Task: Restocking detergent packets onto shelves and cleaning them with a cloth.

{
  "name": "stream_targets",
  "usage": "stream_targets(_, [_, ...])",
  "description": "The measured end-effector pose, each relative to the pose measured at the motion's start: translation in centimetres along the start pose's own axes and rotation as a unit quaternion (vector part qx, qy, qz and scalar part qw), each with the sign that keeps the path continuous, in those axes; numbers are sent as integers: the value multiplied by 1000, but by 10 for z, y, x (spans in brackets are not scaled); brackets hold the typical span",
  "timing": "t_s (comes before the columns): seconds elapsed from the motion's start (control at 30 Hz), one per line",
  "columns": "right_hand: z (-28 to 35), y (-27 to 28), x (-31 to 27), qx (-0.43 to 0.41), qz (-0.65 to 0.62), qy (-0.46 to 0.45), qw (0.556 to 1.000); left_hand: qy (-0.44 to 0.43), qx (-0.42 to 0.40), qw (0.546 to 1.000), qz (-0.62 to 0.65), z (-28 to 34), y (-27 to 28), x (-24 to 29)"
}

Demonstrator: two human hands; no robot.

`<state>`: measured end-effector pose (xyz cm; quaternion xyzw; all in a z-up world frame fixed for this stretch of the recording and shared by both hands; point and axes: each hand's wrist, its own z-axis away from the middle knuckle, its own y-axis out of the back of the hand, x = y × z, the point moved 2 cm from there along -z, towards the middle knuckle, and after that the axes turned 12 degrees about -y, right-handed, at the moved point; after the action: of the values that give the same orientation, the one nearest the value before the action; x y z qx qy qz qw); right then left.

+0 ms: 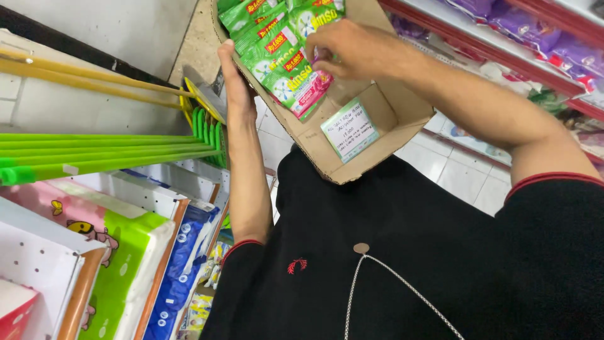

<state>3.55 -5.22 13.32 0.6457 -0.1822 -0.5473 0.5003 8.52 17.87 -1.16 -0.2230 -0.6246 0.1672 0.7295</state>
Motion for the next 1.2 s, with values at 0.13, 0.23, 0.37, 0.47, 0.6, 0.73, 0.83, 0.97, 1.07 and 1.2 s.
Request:
stream_targets(0.13, [-8,-42,36,-49,67,-85,993,-4,-6,999,-35,-6,5,1])
stream_targets(0.23, [-9,-42,31,-31,98,-140,985,17,3,998,-63,-6,8,3])
stream_targets(0.37, [-3,-37,21,-94,180,-197,959,4,-20,1000,-5,-5,10,-9])
stream_targets(0.47, [-12,-29,10,-30,173,-90,980,-5,-26,999,19,-9,2,-8])
stream_targets(0.6, [-29,-44,14,109,263,114,952,10,-11,999,-46,-6,-16,-1])
stream_targets(0.73, [-37,-40,15,88,240,110,961,36,14,996,-86,-3,-26,-3])
stream_targets(0.83, [-38,-29,15,81,105,84,988,31,17,997,-71,-6,-32,-5])
stream_targets(0.97, [-29,-24,20,85,69,73,991,27,21,997,-74,-3,-45,-7])
stream_targets(1.07, [-16,8,14,64,23,74,995,2,20,999,-32,-8,-51,-18])
stream_targets(1.2, [5,58,36,127,-73,16,989,-34,36,999,0,-7,-49,-34])
